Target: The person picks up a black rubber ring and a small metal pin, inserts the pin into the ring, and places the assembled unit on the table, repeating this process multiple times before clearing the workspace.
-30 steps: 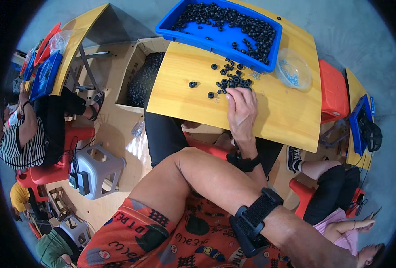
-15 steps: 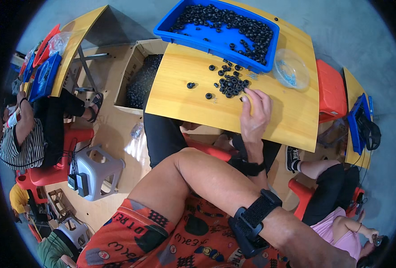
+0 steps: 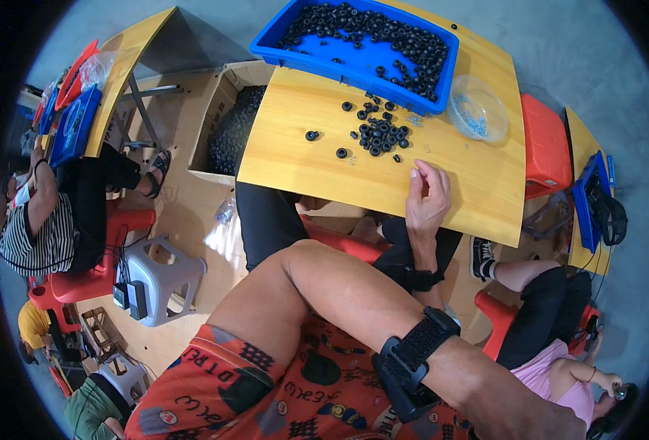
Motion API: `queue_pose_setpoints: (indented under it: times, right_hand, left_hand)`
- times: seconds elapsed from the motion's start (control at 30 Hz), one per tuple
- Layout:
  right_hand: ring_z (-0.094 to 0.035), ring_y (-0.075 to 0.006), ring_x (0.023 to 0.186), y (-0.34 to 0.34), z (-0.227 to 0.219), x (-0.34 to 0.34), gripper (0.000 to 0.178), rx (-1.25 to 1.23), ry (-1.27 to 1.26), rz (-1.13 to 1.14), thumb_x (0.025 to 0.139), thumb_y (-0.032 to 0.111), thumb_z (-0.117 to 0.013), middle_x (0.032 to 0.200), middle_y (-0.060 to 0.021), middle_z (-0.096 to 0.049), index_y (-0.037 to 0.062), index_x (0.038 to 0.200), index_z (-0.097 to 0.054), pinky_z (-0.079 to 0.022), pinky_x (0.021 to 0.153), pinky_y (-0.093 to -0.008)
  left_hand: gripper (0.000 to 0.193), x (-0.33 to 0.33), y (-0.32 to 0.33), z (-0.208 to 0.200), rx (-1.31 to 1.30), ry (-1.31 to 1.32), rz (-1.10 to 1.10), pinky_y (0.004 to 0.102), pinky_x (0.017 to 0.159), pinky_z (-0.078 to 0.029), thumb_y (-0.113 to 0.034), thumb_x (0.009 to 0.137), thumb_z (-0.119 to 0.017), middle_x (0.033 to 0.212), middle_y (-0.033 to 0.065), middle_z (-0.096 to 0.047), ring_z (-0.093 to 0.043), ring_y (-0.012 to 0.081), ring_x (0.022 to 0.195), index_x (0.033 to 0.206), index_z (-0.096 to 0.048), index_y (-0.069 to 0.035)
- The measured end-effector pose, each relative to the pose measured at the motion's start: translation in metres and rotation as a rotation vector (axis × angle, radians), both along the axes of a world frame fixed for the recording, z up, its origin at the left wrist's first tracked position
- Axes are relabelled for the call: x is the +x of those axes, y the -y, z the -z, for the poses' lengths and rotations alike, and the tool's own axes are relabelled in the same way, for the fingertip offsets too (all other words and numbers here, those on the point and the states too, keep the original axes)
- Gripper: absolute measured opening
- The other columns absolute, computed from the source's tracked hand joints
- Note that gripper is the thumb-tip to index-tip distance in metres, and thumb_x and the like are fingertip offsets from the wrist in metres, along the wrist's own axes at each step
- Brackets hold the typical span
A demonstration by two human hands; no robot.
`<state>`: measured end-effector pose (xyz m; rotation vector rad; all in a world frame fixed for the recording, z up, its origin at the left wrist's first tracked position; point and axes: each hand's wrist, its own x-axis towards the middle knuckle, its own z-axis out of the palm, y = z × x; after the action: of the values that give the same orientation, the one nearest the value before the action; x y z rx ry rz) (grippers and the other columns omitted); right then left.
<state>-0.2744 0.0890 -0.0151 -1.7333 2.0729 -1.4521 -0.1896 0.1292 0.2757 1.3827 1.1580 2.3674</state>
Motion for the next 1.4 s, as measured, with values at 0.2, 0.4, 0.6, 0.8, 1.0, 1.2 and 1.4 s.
queue_pose_setpoints:
  times: [0.2,0.4,0.6,0.8,1.0,1.2,1.4]
  right_hand:
    - [-0.060,-0.0316,0.092,-0.001,-0.005,0.007,0.016,0.004,0.053,0.013,0.088,0.004,-0.065,0.096,-0.0122,-0.064,0.0036,0.104,-0.069,-0.047,0.083,-0.0415]
    - [-0.061,-0.0315,0.093,-0.001,-0.003,0.004,0.015,-0.008,0.015,0.017,0.088,0.005,-0.065,0.097,-0.0118,-0.065,0.0039,0.103,-0.070,-0.047,0.085,-0.0412]
    - [-0.061,-0.0314,0.093,-0.002,-0.005,0.005,0.016,0.008,0.029,0.026,0.088,0.005,-0.065,0.096,-0.0115,-0.066,0.0040,0.103,-0.070,-0.046,0.086,-0.0409]
    - [-0.061,-0.0310,0.093,-0.002,-0.004,0.005,0.016,0.014,-0.008,0.017,0.088,0.006,-0.065,0.096,-0.0113,-0.066,0.0041,0.103,-0.070,-0.046,0.086,-0.0409]
    - [-0.061,-0.0308,0.093,-0.001,-0.007,0.009,0.016,0.024,0.013,0.003,0.088,0.005,-0.065,0.095,-0.0113,-0.065,0.0037,0.103,-0.070,-0.046,0.086,-0.0409]
    - [-0.061,-0.0310,0.093,-0.002,-0.007,0.006,0.015,0.018,-0.011,0.001,0.088,0.004,-0.065,0.096,-0.0113,-0.065,0.0036,0.102,-0.069,-0.046,0.086,-0.0410]
    - [-0.061,-0.0313,0.094,-0.004,-0.005,0.001,0.015,0.011,-0.020,0.021,0.088,0.004,-0.065,0.097,-0.0114,-0.066,0.0038,0.102,-0.069,-0.046,0.087,-0.0412]
  left_hand:
    - [0.062,-0.003,-0.018,-0.001,-0.039,0.108,0.006,0.0325,0.060,-0.051,-0.052,0.096,-0.060,0.091,0.0150,-0.069,-0.067,0.0217,0.075,0.125,-0.059,0.003]
    - [0.062,0.006,0.006,0.003,0.001,-0.014,-0.086,0.0343,0.060,-0.051,-0.052,0.095,-0.060,0.082,0.0156,-0.068,-0.066,0.0227,0.074,0.121,-0.060,0.004]
    - [0.064,0.011,0.004,0.003,0.078,-0.011,-0.191,0.0350,0.064,-0.052,-0.054,0.093,-0.062,0.084,0.0161,-0.068,-0.067,0.0226,0.079,0.120,-0.060,0.004]
    - [0.063,-0.013,-0.004,0.009,0.106,-0.020,0.091,0.0347,0.067,-0.053,-0.053,0.094,-0.061,0.090,0.0169,-0.070,-0.067,0.0227,0.080,0.121,-0.061,0.004]
    - [0.059,0.007,-0.001,0.004,0.093,-0.086,-0.202,0.0329,0.064,-0.053,-0.052,0.097,-0.058,0.085,0.0158,-0.069,-0.068,0.0206,0.079,0.117,-0.061,0.003]
    - [0.053,0.002,0.019,-0.024,-0.230,0.192,0.133,0.0332,0.062,-0.051,-0.049,0.099,-0.056,0.081,0.0133,-0.068,-0.066,0.0198,0.071,0.114,-0.062,0.001]
    - [0.048,-0.004,0.027,-0.024,-0.282,0.102,0.113,0.0342,0.066,-0.052,-0.038,0.096,-0.062,0.083,0.0165,-0.068,-0.068,0.0231,0.076,0.119,-0.062,0.003]
